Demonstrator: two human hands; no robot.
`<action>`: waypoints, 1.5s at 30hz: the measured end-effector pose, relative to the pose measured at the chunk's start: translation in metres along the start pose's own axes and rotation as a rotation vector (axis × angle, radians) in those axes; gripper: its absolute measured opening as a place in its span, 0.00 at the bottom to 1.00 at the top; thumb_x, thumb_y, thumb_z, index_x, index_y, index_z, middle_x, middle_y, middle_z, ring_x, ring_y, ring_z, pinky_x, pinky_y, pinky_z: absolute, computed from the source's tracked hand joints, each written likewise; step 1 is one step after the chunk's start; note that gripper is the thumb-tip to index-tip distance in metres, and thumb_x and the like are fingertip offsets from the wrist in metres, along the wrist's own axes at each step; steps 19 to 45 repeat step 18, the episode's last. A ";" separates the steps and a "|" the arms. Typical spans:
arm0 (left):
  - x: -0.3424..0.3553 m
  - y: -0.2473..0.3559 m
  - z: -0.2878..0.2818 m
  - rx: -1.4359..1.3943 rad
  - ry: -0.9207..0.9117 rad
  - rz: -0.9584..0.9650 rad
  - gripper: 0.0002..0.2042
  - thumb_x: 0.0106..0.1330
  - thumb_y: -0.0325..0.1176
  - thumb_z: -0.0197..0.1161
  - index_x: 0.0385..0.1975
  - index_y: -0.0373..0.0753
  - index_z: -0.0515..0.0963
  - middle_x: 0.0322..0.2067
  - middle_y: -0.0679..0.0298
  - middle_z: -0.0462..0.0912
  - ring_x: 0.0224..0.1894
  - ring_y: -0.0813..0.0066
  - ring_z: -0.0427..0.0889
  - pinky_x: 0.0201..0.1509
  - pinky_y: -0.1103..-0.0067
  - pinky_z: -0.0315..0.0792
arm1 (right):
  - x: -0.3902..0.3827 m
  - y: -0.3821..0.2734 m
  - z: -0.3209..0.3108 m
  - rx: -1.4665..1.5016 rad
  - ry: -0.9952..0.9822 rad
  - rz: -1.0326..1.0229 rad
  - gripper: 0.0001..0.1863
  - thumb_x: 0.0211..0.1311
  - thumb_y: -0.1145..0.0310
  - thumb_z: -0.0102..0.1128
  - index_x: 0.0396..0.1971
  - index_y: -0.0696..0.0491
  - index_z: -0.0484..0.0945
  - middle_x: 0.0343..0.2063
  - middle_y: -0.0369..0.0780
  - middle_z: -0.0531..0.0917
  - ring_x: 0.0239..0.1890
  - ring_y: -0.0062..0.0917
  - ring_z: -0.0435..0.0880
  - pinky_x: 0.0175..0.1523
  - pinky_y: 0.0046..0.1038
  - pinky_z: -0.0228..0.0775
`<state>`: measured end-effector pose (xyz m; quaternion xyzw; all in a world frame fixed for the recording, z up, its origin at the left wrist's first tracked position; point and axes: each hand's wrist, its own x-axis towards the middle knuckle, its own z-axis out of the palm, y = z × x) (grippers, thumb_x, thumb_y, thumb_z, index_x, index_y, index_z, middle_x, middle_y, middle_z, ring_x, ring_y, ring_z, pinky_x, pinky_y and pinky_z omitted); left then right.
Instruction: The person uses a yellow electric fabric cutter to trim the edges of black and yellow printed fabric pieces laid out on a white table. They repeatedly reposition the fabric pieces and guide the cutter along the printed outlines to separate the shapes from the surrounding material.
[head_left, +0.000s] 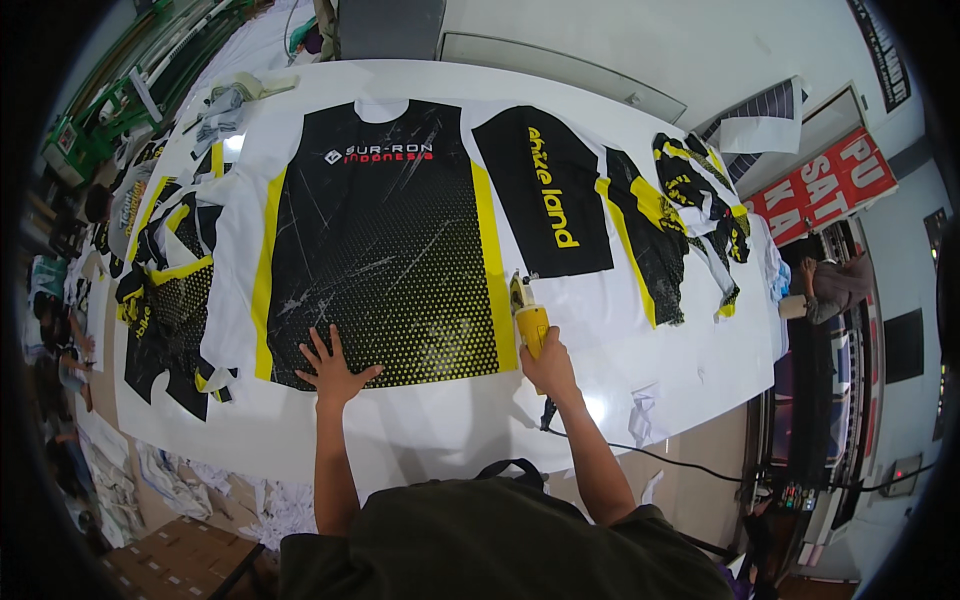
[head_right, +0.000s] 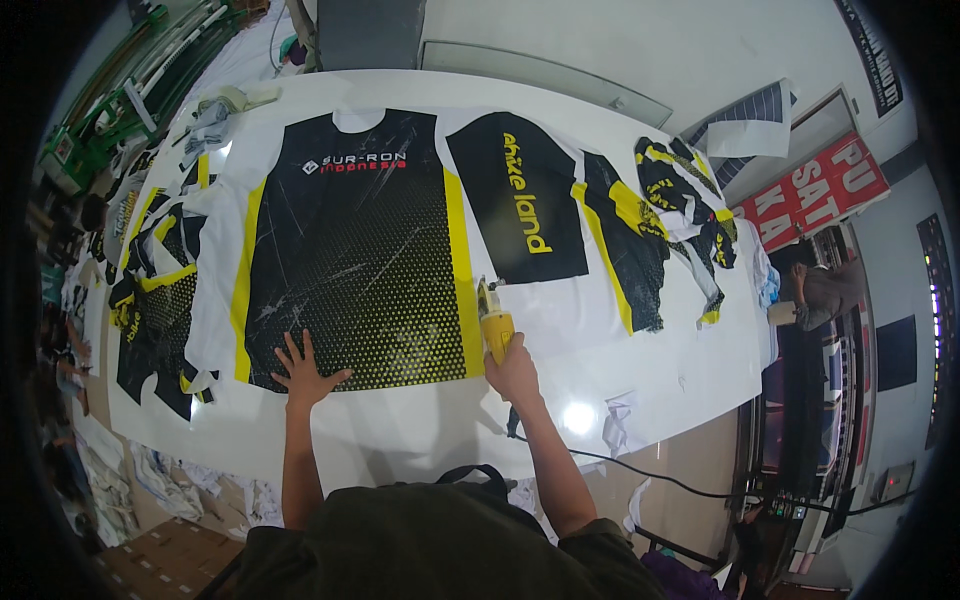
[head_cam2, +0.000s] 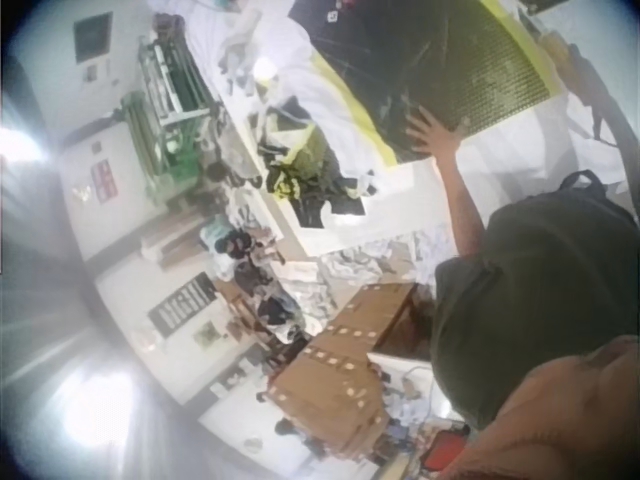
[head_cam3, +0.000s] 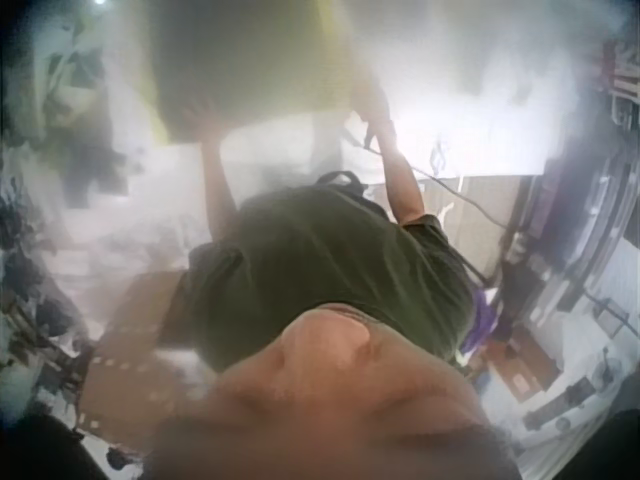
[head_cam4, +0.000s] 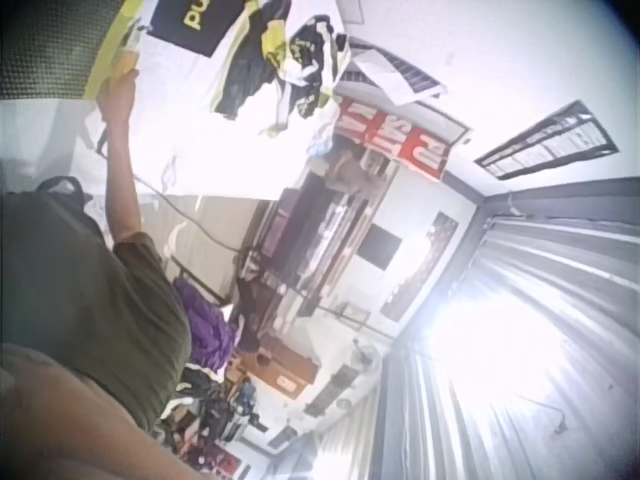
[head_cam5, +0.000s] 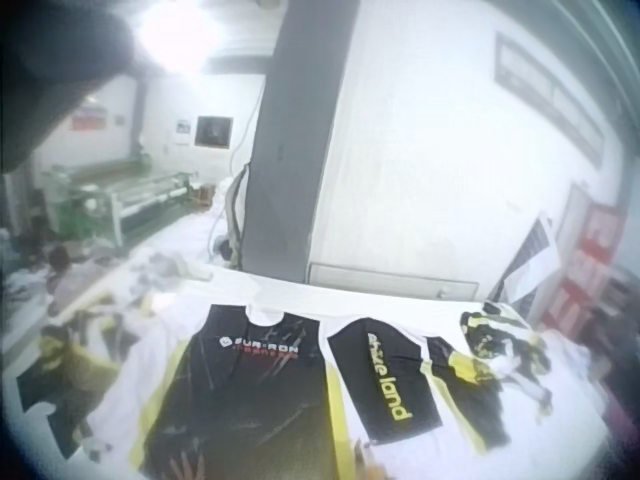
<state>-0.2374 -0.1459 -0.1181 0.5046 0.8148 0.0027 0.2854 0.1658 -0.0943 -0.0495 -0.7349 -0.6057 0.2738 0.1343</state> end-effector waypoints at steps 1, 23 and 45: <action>0.001 0.000 0.001 -0.005 0.007 0.005 0.71 0.40 0.78 0.71 0.81 0.52 0.38 0.80 0.47 0.24 0.78 0.26 0.22 0.66 0.22 0.31 | 0.009 -0.001 0.000 0.005 -0.001 -0.004 0.25 0.63 0.60 0.64 0.45 0.63 0.63 0.32 0.65 0.83 0.36 0.63 0.85 0.42 0.53 0.79; -0.004 0.007 -0.010 -0.086 0.013 -0.011 0.71 0.39 0.75 0.75 0.81 0.52 0.41 0.80 0.49 0.25 0.78 0.30 0.20 0.65 0.22 0.27 | 0.156 -0.043 0.002 -0.022 0.020 -0.114 0.31 0.60 0.57 0.67 0.49 0.64 0.62 0.37 0.66 0.84 0.39 0.62 0.86 0.43 0.53 0.81; -0.004 0.007 -0.010 -0.086 0.013 -0.011 0.71 0.39 0.75 0.75 0.81 0.52 0.41 0.80 0.49 0.25 0.78 0.30 0.20 0.65 0.22 0.27 | 0.156 -0.043 0.002 -0.022 0.020 -0.114 0.31 0.60 0.57 0.67 0.49 0.64 0.62 0.37 0.66 0.84 0.39 0.62 0.86 0.43 0.53 0.81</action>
